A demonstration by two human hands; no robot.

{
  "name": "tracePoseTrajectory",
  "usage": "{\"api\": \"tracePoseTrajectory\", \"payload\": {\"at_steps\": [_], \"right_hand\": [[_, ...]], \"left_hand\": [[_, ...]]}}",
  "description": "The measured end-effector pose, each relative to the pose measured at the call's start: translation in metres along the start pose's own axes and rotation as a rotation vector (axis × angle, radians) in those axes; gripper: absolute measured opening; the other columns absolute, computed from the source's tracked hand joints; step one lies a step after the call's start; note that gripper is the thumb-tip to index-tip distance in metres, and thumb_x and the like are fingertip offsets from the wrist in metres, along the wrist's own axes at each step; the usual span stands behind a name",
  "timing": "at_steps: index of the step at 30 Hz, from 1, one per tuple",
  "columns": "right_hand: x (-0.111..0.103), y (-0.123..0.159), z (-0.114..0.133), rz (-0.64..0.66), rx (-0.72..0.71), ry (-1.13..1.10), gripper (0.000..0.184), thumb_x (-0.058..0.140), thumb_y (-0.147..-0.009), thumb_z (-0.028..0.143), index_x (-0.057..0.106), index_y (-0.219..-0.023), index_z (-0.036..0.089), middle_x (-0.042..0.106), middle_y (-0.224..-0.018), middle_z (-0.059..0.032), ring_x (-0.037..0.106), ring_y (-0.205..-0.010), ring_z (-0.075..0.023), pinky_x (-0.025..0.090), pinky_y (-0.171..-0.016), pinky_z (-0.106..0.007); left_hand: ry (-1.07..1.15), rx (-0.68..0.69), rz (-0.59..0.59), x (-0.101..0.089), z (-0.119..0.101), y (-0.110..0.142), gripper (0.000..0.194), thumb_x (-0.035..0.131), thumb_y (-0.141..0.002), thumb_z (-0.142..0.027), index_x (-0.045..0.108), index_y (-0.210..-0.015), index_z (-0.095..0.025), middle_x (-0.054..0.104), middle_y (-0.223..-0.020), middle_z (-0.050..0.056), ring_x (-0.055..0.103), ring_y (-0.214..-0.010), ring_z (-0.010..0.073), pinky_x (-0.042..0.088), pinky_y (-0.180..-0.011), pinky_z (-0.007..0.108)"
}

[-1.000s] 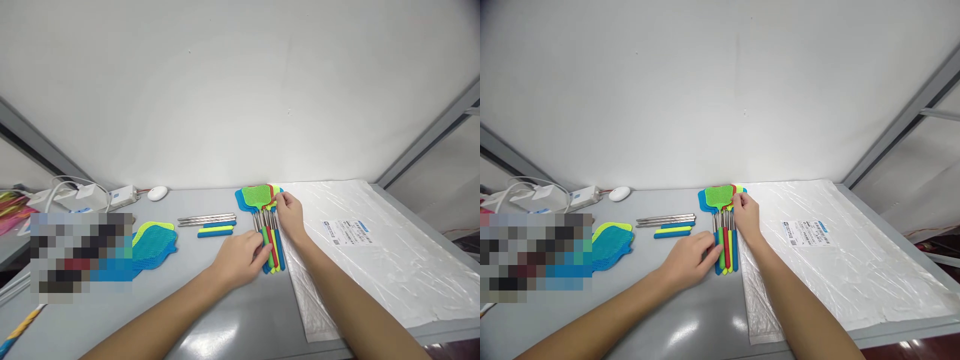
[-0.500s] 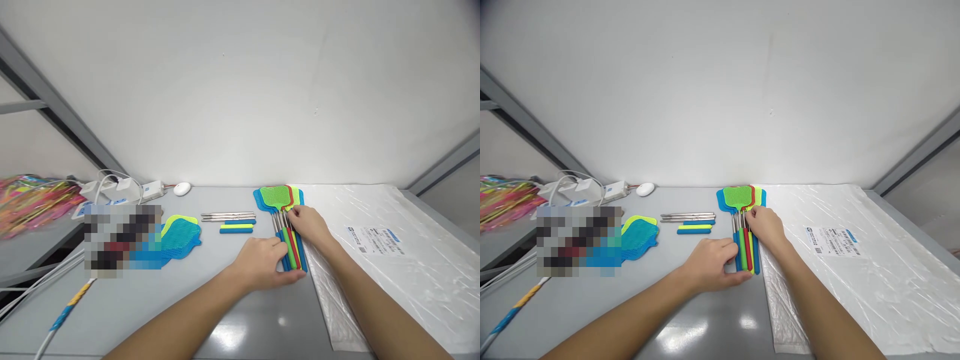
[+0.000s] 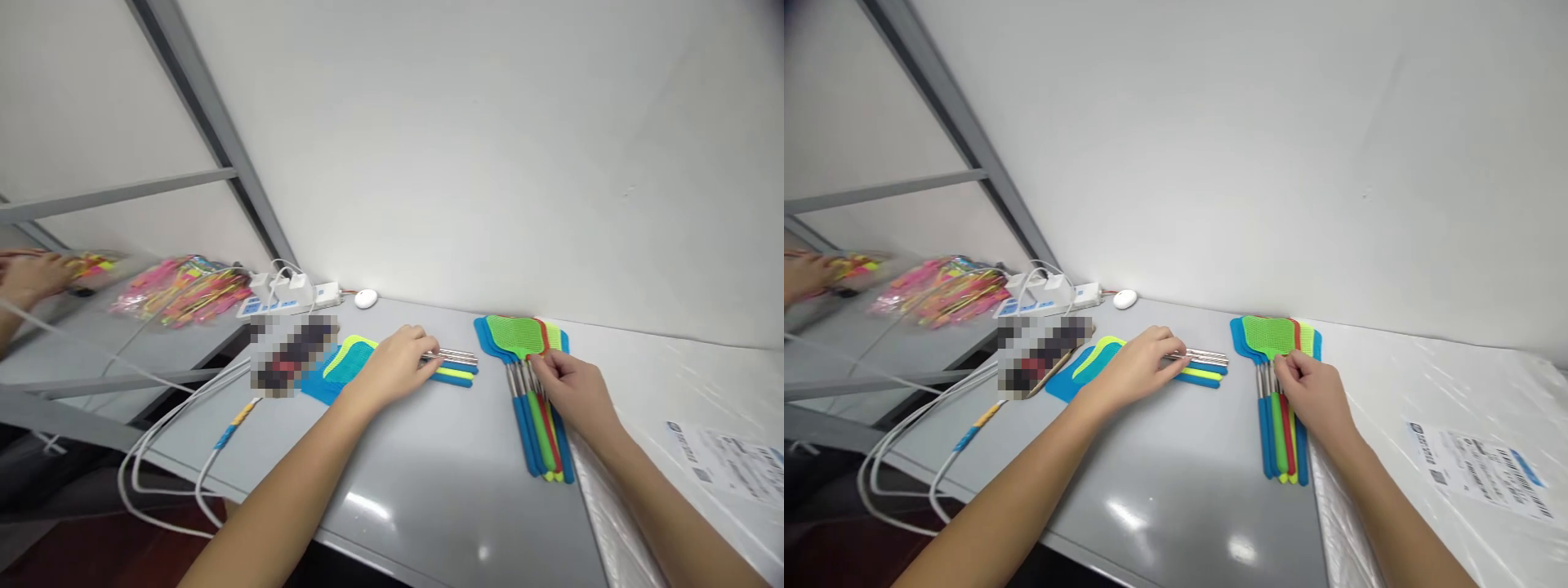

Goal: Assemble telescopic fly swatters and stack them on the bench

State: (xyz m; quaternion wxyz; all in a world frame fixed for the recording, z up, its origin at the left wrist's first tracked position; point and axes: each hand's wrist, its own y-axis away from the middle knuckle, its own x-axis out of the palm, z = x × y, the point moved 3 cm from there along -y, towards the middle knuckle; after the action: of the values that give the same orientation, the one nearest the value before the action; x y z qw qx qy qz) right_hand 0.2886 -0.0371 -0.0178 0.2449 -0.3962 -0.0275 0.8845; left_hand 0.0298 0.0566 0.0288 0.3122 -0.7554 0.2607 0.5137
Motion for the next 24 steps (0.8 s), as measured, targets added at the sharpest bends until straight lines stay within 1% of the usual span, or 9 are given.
{"api": "tracePoseTrajectory", "payload": {"at_steps": [3,6,8,10,13,15,18,21,24], "right_hand": [[0.003,0.008,0.011,0.046,-0.058,0.048,0.038,0.051,-0.087,0.048,0.038,-0.060,0.024,0.044,-0.052,0.0046,0.041,-0.050,-0.0141,0.034,-0.052,-0.027],[0.005,0.014,0.027,0.082,-0.111,0.140,0.035,0.049,-0.088,0.052,0.047,-0.066,0.025,0.052,-0.056,0.0026,0.046,-0.049,-0.0153,0.036,-0.050,-0.028],[0.010,0.014,0.040,0.158,-0.163,0.216,0.033,0.047,-0.090,0.053,0.051,-0.070,0.026,0.055,-0.059,0.0016,0.049,-0.050,-0.0159,0.035,-0.049,-0.029],[0.019,0.010,0.055,0.273,-0.250,0.298,0.031,0.043,-0.092,0.050,0.054,-0.075,0.026,0.058,-0.064,0.0005,0.052,-0.054,-0.0163,0.035,-0.050,-0.029],[0.038,-0.006,0.076,0.405,-0.375,0.407,0.029,0.039,-0.094,0.043,0.056,-0.079,0.026,0.063,-0.077,-0.0012,0.055,-0.061,-0.0166,0.034,-0.051,-0.029],[0.054,-0.021,0.087,0.430,-0.457,0.476,0.028,0.038,-0.094,0.039,0.058,-0.080,0.025,0.063,-0.083,-0.0031,0.057,-0.067,-0.0176,0.034,-0.054,-0.029],[0.079,-0.045,0.098,0.450,-0.568,0.549,0.024,0.042,-0.093,0.032,0.061,-0.082,0.022,0.063,-0.088,-0.0062,0.058,-0.078,-0.0200,0.035,-0.060,-0.029],[0.098,-0.062,0.104,0.526,-0.603,0.551,0.021,0.047,-0.089,0.027,0.065,-0.080,0.022,0.063,-0.088,-0.0061,0.058,-0.076,-0.0191,0.034,-0.060,-0.028],[0.107,-0.070,0.110,0.615,-0.611,0.521,0.021,0.049,-0.087,0.028,0.067,-0.077,0.023,0.064,-0.085,-0.0042,0.057,-0.070,-0.0167,0.035,-0.059,-0.027]], "left_hand": [[0.006,0.019,0.036,0.003,0.004,0.009,0.020,0.053,-0.093,-0.036,0.067,-0.096,-0.023,0.059,-0.095,0.004,0.054,-0.095,0.0198,0.043,-0.082,0.030],[-0.019,0.029,0.066,0.009,0.005,0.012,0.020,0.055,-0.091,-0.039,0.067,-0.095,-0.023,0.058,-0.093,0.005,0.054,-0.094,0.0207,0.043,-0.080,0.031],[-0.046,0.053,0.090,0.013,0.004,0.012,0.020,0.057,-0.090,-0.039,0.067,-0.095,-0.023,0.059,-0.091,0.005,0.055,-0.093,0.0214,0.044,-0.077,0.031],[-0.064,0.076,0.105,0.015,0.004,0.012,0.019,0.058,-0.089,-0.037,0.067,-0.092,-0.021,0.059,-0.088,0.005,0.056,-0.090,0.0219,0.044,-0.074,0.032],[-0.061,0.098,0.100,0.015,0.002,0.014,0.017,0.059,-0.088,-0.035,0.068,-0.086,-0.020,0.059,-0.086,0.006,0.057,-0.087,0.0223,0.043,-0.070,0.032],[-0.054,0.115,0.098,0.016,-0.001,0.015,0.018,0.060,-0.086,-0.036,0.068,-0.082,-0.021,0.059,-0.084,0.006,0.058,-0.086,0.0227,0.043,-0.071,0.033],[-0.029,0.174,0.112,0.021,-0.007,0.018,0.024,0.062,-0.083,-0.043,0.069,-0.080,-0.021,0.060,-0.082,0.006,0.058,-0.087,0.0244,0.043,-0.071,0.034],[0.006,0.263,0.135,0.032,-0.014,0.019,0.024,0.064,-0.080,-0.044,0.068,-0.081,-0.021,0.060,-0.083,0.007,0.059,-0.086,0.0251,0.042,-0.066,0.034],[0.028,0.327,0.149,0.042,-0.020,0.020,0.021,0.063,-0.078,-0.040,0.066,-0.083,-0.020,0.060,-0.085,0.007,0.058,-0.084,0.0241,0.040,-0.061,0.033]]}}
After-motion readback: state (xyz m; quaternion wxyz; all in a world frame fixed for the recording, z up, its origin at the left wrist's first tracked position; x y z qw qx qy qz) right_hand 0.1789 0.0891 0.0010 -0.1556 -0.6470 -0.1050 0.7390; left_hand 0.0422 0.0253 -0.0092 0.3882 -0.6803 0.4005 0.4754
